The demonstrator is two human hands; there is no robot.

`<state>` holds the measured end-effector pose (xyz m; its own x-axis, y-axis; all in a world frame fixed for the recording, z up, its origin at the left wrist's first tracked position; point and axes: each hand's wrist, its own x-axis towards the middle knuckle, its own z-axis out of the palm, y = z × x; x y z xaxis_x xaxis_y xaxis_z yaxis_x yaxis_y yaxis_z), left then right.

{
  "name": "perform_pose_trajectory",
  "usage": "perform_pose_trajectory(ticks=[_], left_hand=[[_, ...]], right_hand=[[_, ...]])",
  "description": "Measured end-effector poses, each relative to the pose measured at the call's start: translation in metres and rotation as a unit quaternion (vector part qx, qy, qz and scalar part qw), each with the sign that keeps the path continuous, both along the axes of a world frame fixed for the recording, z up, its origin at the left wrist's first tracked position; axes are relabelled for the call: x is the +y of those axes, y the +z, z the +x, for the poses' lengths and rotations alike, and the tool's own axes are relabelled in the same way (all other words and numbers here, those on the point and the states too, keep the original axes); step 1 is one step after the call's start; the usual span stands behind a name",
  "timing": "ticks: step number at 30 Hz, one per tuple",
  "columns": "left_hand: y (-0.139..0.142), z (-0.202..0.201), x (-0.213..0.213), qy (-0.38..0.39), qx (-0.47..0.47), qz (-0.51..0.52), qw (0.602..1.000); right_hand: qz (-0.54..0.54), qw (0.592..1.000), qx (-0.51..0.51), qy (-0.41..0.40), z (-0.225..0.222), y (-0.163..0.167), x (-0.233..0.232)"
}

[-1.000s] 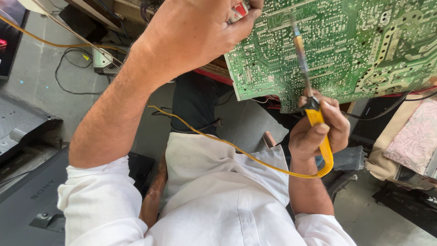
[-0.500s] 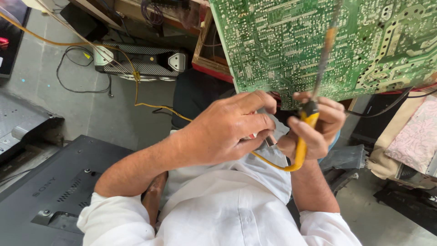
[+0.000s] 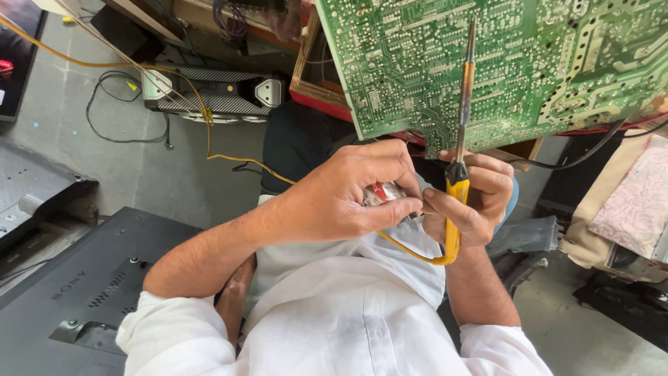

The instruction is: The person solders a green circuit board using a soldering iron and solder wire. They hold the board steady with one hand while applying solder to specific points on the board with the other hand.

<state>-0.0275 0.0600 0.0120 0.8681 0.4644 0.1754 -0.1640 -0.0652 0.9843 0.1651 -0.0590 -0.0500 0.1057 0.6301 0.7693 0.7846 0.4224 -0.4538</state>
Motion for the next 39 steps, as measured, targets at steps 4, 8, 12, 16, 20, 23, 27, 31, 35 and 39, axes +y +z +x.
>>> perform_pose_trajectory(ticks=[4, 8, 12, 16, 20, 23, 27, 31, 35, 39], left_hand=[[0.002, 0.002, -0.003, 0.007, 0.016, 0.05, 0.999], [0.004, 0.001, -0.006, 0.025, 0.036, 0.058, 0.997], [0.004, -0.007, 0.002, 0.119, 0.012, 0.145, 0.982], [0.003, -0.012, 0.02, 0.238, 0.032, 0.223, 0.945], [0.005, -0.006, 0.035, 0.275, 0.042, 0.335, 0.9], [0.007, 0.001, 0.045, 0.289, 0.049, 0.405, 0.866], [0.008, 0.008, 0.058, 0.292, 0.06, 0.447, 0.843], [0.003, 0.013, 0.065, 0.284, 0.048, 0.467, 0.836], [0.0, 0.018, 0.066, 0.278, 0.065, 0.475, 0.833], [-0.001, 0.019, 0.068, 0.257, 0.065, 0.483, 0.834]], right_hand=[[0.002, 1.0, -0.008, -0.029, 0.002, -0.002, -0.004], [0.003, 0.999, -0.009, -0.033, 0.004, -0.004, -0.008], [0.004, 0.997, 0.053, -0.063, 0.009, -0.003, -0.012], [0.045, 0.99, 0.119, -0.057, 0.015, -0.006, -0.014], [0.076, 0.984, 0.16, -0.027, 0.017, -0.017, -0.019], [0.07, 0.979, 0.189, -0.027, 0.016, -0.031, -0.027], [0.056, 0.956, 0.289, -0.013, 0.01, -0.05, -0.039], [0.022, 0.932, 0.362, -0.003, 0.006, -0.062, -0.048], [0.019, 0.93, 0.366, -0.008, 0.008, -0.061, -0.046], [0.027, 0.936, 0.351, -0.017, 0.01, -0.055, -0.038]])
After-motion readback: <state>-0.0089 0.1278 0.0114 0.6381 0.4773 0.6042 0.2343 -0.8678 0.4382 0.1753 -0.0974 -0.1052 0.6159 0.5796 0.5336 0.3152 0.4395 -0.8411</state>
